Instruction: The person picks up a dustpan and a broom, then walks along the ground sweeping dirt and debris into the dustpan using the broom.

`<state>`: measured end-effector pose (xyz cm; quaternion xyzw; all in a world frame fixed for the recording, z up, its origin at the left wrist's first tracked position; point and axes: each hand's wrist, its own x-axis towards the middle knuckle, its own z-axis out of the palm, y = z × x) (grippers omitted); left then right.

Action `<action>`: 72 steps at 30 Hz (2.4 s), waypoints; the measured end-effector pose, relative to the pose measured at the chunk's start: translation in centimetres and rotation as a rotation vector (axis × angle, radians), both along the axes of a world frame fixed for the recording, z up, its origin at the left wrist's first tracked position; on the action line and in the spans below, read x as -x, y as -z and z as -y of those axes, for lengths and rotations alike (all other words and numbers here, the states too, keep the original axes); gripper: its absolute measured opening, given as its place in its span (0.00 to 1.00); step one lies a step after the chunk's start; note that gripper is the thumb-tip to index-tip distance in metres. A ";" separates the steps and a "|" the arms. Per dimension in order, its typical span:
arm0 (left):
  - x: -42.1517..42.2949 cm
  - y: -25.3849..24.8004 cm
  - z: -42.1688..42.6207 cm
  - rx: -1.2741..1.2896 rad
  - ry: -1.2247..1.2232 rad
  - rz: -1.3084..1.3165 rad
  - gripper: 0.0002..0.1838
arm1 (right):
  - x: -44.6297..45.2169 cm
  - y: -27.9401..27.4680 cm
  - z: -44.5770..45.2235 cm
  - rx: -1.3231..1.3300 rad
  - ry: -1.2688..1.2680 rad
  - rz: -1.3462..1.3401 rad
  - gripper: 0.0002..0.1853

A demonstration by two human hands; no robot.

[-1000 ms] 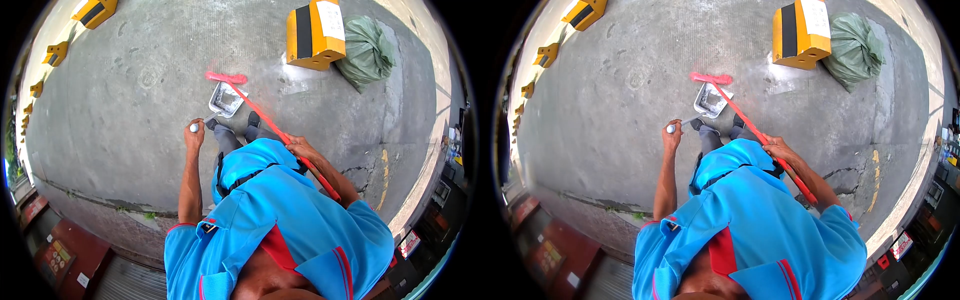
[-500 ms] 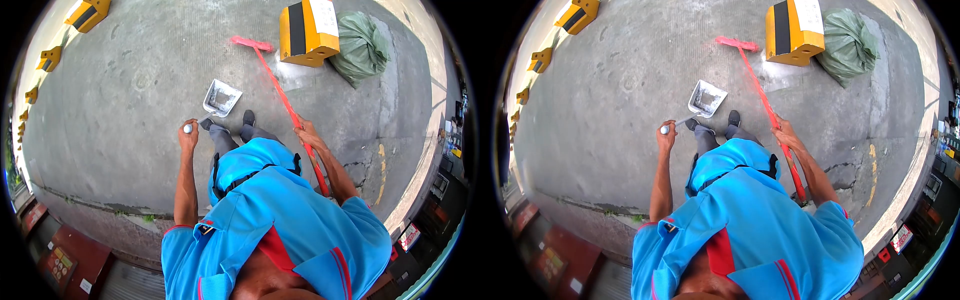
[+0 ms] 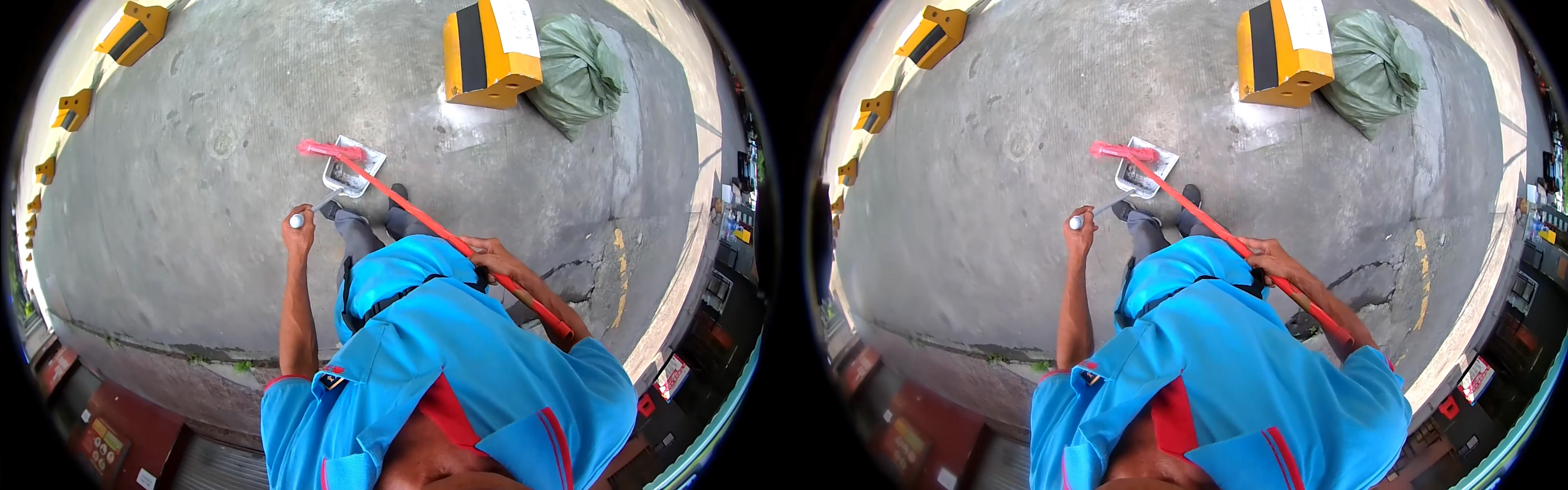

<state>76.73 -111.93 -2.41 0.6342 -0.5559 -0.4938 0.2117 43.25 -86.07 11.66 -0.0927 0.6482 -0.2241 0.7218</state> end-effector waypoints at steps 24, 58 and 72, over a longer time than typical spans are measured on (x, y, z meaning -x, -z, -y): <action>-0.8 0.3 -0.7 -0.007 0.038 -0.014 0.11 | -2.2 -0.7 -1.8 0.035 0.103 -0.022 0.33; -0.8 0.5 -0.7 -0.013 0.052 0.046 0.11 | -1.1 4.5 -1.9 0.121 0.090 -0.338 0.34; -0.7 1.3 -0.8 0.061 0.031 0.022 0.11 | -1.7 1.7 -1.4 0.018 0.098 -0.010 0.32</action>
